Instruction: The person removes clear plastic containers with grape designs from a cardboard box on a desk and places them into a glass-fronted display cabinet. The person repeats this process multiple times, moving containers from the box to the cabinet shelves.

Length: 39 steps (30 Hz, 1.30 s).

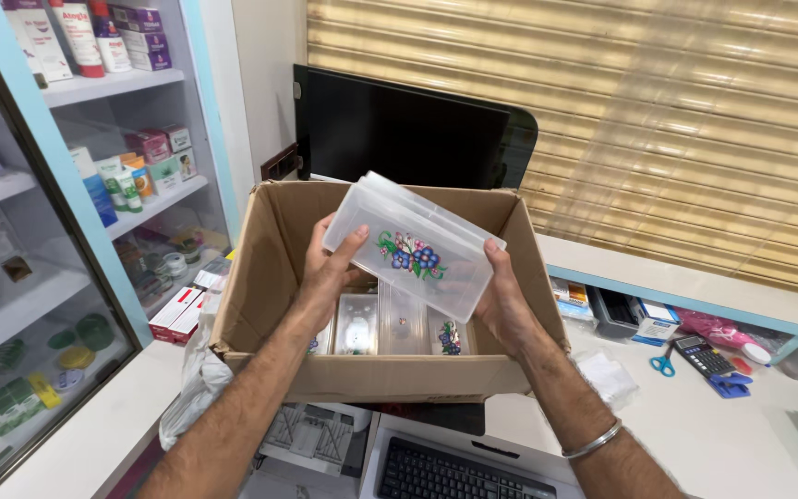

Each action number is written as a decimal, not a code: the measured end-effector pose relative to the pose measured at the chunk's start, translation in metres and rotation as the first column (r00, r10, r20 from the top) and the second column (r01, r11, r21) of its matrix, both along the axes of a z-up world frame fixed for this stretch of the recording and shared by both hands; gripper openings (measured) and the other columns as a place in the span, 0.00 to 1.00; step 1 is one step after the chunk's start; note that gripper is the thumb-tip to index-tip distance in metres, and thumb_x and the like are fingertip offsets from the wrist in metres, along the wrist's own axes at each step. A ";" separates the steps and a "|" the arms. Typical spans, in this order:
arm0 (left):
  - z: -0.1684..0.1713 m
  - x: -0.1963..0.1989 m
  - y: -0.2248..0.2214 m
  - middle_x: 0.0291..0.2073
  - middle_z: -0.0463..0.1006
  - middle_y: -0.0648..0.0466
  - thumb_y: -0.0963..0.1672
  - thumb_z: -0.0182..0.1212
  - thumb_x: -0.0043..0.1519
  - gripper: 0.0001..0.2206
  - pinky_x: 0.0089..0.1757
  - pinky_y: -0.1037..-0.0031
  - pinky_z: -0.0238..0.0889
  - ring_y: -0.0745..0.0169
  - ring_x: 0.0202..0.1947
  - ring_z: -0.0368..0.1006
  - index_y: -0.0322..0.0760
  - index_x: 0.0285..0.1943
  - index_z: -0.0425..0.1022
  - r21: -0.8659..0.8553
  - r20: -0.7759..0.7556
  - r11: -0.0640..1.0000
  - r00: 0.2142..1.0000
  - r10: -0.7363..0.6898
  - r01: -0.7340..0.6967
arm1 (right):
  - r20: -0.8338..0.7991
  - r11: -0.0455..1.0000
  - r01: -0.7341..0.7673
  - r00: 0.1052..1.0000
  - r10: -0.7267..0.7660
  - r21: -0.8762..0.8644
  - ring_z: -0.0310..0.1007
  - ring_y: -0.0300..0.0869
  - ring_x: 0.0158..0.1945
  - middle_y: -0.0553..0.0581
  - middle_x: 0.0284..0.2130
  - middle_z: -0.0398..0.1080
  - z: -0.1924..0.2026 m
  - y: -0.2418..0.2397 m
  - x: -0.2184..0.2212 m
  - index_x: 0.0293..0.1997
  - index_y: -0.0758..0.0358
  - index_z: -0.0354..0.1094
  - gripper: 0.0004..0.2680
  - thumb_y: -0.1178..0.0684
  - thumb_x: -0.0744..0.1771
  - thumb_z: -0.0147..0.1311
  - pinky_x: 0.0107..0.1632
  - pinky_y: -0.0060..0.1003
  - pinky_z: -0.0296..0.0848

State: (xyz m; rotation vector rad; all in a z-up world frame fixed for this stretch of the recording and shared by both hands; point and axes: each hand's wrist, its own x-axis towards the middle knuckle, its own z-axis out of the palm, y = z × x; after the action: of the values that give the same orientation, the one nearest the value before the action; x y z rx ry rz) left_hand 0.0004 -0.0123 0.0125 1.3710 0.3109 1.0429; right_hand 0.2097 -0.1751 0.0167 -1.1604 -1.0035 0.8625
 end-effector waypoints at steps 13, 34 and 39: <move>-0.009 0.011 0.020 0.54 0.69 0.41 0.59 0.53 0.58 0.39 0.58 0.52 0.69 0.51 0.58 0.71 0.30 0.71 0.57 -0.086 0.139 0.980 0.972 0.190 -0.179 | 0.053 0.894 0.400 0.916 -0.398 -0.201 0.73 0.54 0.60 0.70 0.62 0.63 -0.006 -0.006 0.021 0.71 0.63 0.37 0.26 0.40 0.68 0.41 0.57 0.48 0.79; -0.048 0.026 0.046 0.59 0.58 0.43 0.64 0.29 0.62 0.39 0.49 0.55 0.73 0.48 0.58 0.69 0.41 0.75 0.39 -0.062 -0.349 0.988 0.931 0.110 -0.139 | 0.265 0.980 0.200 0.946 -0.186 -0.026 0.80 0.51 0.47 0.73 0.48 0.69 -0.009 0.003 -0.004 0.67 0.70 0.52 0.30 0.37 0.64 0.52 0.42 0.44 0.85; -0.088 0.055 0.065 0.54 0.70 0.33 0.63 0.43 0.63 0.42 0.51 0.50 0.72 0.35 0.57 0.71 0.27 0.72 0.53 0.092 -0.547 0.991 0.827 0.128 -0.093 | 0.197 0.928 0.359 0.907 -0.372 0.096 0.79 0.48 0.49 0.69 0.48 0.68 -0.007 -0.011 -0.001 0.68 0.70 0.50 0.30 0.37 0.65 0.50 0.44 0.42 0.84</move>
State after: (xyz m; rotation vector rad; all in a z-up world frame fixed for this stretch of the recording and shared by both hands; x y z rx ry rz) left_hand 0.0549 0.0532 -0.0753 1.7155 0.8022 0.7283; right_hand 0.2091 -0.1861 0.0096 -1.3578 -0.9335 0.4129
